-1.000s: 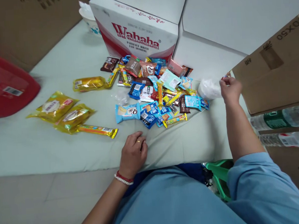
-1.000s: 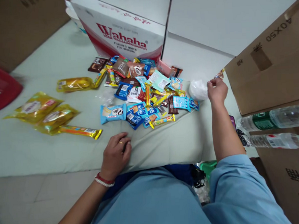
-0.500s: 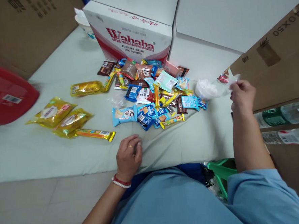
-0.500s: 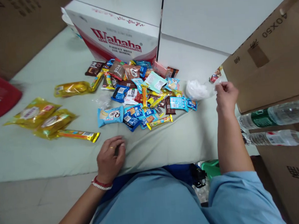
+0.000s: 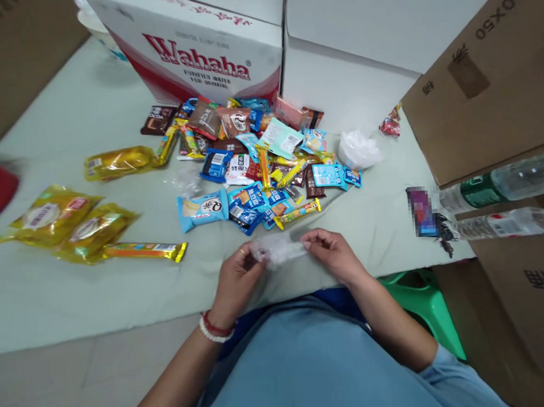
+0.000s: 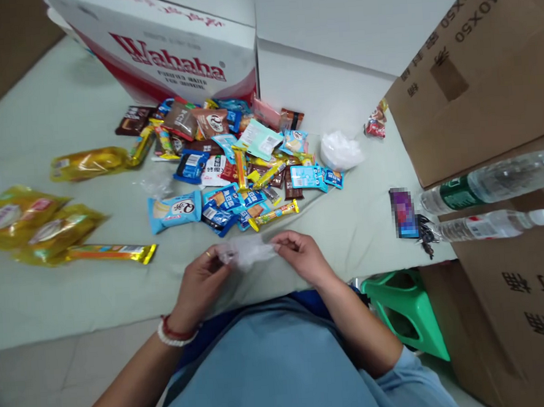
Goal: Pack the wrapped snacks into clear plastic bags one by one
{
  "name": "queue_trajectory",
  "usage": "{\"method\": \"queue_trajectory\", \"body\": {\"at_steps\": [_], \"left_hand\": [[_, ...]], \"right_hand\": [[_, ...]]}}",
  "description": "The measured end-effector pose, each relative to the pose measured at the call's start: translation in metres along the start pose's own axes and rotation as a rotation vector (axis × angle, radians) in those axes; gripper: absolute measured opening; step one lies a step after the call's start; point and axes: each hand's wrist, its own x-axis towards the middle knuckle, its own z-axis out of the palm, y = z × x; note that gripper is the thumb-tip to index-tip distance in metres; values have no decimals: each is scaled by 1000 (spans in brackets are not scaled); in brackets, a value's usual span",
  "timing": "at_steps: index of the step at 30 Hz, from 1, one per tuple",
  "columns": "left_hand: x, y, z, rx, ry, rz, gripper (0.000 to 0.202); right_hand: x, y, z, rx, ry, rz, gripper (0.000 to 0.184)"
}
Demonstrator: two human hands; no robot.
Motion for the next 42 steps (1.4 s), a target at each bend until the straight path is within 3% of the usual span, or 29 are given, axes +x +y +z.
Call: {"method": "queue_trajectory", "body": {"at_steps": [3,6,8,11,13,15,17,21,25,28,33,38,42], "left_hand": [[-2,-2,-11,-96,23,-113,37],[-7,-5,-9,-182,69,-128,38],[-11,-4,-8,-177,173,-45,41],[-16,3,-12,-18,310,206,44],[-18,12,-14,114,222,321,43],[-19,19,-11,205,69,328,52],[-19,22,-5,237,-31,248,56],[-20,18,0,107,-89,24,36],[-19,14,-7,-45,15,-85,38],[-17,15,-8,-110,112,-139,40],[-15,18,-5,-261,200,-202,45],[-9,17,-10,-533,316,-297,52],[-8,19,-18,-616,232,-439,51]], "right_hand": [[1,-6,-11,52,-34,63,40],[1,-8,-9,213,-18,102,42],[1,-10,-5,289,38,82,42],[-1,-15,3,260,110,37,41],[-3,-20,9,216,76,42,42],[-5,-25,17,220,-5,51,43],[-8,-30,24,251,-82,46,44],[-6,-36,21,196,-100,44,45],[3,-35,9,50,38,15,46],[8,-28,10,-35,59,-63,46],[7,-9,20,-25,-56,-71,63],[4,-5,9,15,-81,-14,40],[3,-15,-4,162,-163,97,42]]}}
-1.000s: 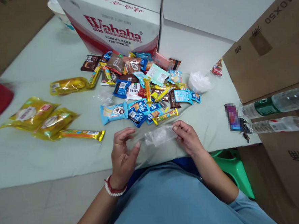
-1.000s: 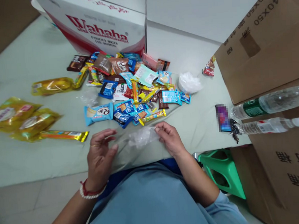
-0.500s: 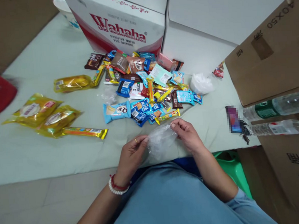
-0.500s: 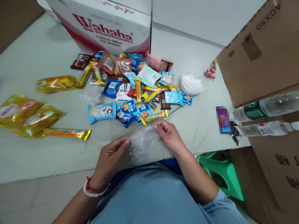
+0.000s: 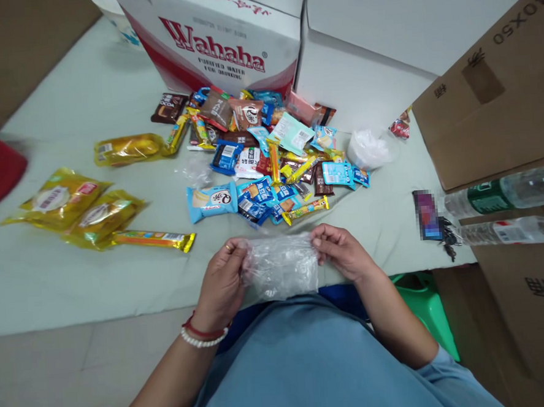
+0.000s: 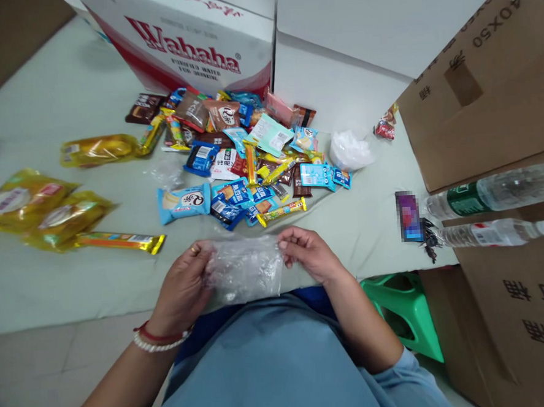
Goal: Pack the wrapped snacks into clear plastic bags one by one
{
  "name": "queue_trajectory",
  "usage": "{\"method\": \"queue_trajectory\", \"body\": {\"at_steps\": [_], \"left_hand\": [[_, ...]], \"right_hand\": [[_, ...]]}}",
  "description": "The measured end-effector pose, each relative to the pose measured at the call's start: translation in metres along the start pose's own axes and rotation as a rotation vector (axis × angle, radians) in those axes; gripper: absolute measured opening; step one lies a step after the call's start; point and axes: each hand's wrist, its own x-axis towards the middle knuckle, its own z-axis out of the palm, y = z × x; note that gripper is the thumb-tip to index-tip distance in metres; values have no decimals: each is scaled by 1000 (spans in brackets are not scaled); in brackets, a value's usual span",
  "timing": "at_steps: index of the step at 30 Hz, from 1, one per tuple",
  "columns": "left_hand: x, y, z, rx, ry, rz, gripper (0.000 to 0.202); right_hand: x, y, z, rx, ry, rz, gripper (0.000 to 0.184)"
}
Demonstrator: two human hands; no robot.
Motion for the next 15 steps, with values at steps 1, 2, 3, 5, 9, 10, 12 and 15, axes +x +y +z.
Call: {"method": "queue_trajectory", "body": {"at_steps": [1,2,3,5,9,10,12,15], "left_hand": [[0,1,-1,-9,-15,-35,50],[-1,1,-1,-22,-21,-57,50],[-1,1,0,-36,-18,-64,50],[-2,-1,2,-61,-1,-47,50],[-3,-10,10,-76,-11,51,55],[-4,-12,12,-68,-15,83,55],[-6,-15,17,-44,-27,134,55],[-12,-17,24,-16,-57,175,52]], "right_hand": [[0,-2,-3,29,-21,34,43],[0,-3,-5,32,-14,49,44],[0,-3,-8,0,38,35,45],[1,-3,-14,-144,256,-72,43],[-3,-3,-10,-361,449,-244,36],[-5,-3,-4,-399,386,-248,35],[-9,-3,12,-519,246,-265,37],[-7,2,39,-663,78,-291,59]]}}
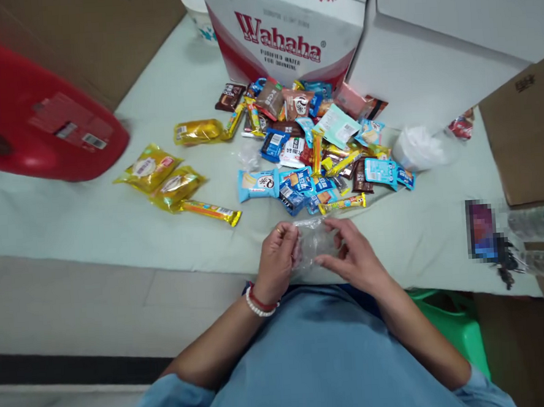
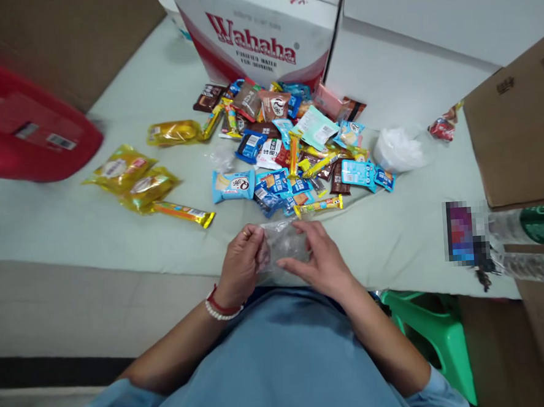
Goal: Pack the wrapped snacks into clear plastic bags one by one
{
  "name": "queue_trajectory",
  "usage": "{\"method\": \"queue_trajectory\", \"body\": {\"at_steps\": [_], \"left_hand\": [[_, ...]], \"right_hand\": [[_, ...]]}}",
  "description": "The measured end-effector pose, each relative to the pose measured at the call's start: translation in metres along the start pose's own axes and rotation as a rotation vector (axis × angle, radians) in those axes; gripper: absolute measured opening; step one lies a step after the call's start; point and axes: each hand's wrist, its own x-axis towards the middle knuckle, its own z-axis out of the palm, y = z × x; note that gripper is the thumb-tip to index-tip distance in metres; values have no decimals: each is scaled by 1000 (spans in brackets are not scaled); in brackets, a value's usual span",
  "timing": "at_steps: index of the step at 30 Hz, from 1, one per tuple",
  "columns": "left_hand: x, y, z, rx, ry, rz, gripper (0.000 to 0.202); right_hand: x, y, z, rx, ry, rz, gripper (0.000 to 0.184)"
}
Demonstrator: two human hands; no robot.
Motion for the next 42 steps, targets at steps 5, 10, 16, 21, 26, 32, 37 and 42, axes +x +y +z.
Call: {"method": "queue_trajectory", "body": {"at_steps": [5,10,16,21,26,32,37,42], "left_hand": [[1,8,-2,-8,55,41,53],[10,14,-16,-27,218,79,57],[18,12,-32,144,304,149,44],[24,17,-53,487,336,308,31],[17,29,-49,1120,369,943,41],[32,23,8,1452,-438,1152,52],[46,17,16,1429,-388,1029,23],[22,20,13,1295,-444,982,19]], "right_hand": [[7,6,6,149,9,79,28],[1,21,-34,419,290,161,30],[-15,36,-64,583,467,254,36],[-24,48,-76,578,509,299,40],[-25,52,-78,568,504,273,37],[-27,51,-77,569,468,236,34],[-55,64,-106,296,360,259,38],[-66,47,-149,-284,206,125,52]]}}
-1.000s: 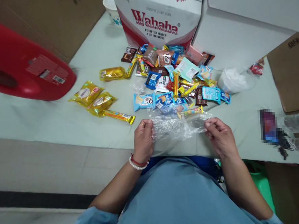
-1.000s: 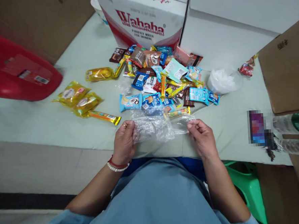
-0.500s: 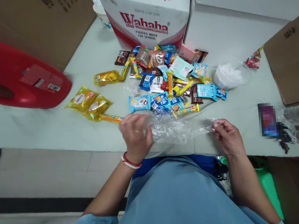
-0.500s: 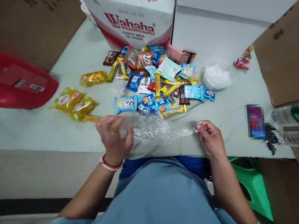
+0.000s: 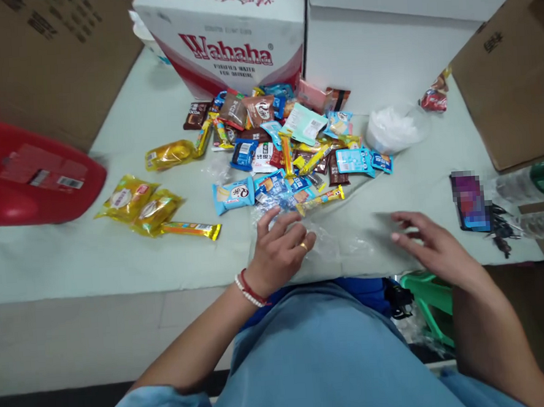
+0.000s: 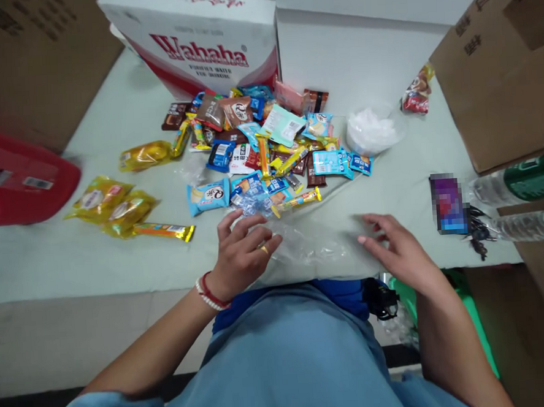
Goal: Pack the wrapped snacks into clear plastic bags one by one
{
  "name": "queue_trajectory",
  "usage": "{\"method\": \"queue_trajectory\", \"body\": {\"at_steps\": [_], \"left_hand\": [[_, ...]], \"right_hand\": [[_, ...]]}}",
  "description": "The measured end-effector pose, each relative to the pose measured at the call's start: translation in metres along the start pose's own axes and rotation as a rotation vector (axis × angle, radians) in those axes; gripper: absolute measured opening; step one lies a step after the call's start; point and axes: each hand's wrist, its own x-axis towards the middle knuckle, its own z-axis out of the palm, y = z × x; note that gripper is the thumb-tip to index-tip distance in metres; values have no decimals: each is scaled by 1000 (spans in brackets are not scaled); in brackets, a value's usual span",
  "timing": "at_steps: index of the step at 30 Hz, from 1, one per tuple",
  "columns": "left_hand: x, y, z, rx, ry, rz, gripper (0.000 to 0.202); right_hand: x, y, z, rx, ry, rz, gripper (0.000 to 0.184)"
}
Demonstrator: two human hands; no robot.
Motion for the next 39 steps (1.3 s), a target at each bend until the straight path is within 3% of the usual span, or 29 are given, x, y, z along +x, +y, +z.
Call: {"method": "queue_trajectory", "body": {"at_steps": [3,6,8,10,14,16,19,22,25,28,31,34,36,39], "left_hand": [[-2,18,1,-70,-77,17,20],[-6,28,2,-71,-62,29,19],[-19,27,-1,-27,-12,33,20],[-40,22,-7,51,39,29,25],[-101,12,-25,250,115,22,36],[-134,12,-33,315,4,-13,39],[-174,18,-42,307,-143,-176,48],[-191,28,-51,368,-64,-277,42],[-177,37,-57,422,86,-292,25],[-142,37,-52,345,147,-210,27],[-108,23,-28,341,52,-187,39],[-84,3,3,366,-29,-241,51],[-73,-9,17,363,-66,-264,55],[-61,-21,24,347,-121,-232,58]], "right_hand": [[22,-25,10,-100,16,-171,63],[50,-42,56,-142,-123,-189,67],[65,-44,89,-157,-194,-92,48],[73,-39,110,-122,-182,-61,27],[70,-28,120,10,-22,-106,14],[65,-26,119,24,6,-97,15],[57,-32,125,12,3,-88,26],[53,-39,137,-41,-24,-63,42],[54,-43,148,-81,-92,-36,34],[57,-45,148,39,-78,-94,26],[61,-44,136,143,65,-200,25],[65,-30,116,99,232,-227,29],[67,-14,102,16,224,-179,28],[69,7,80,-173,76,-96,24]]}}
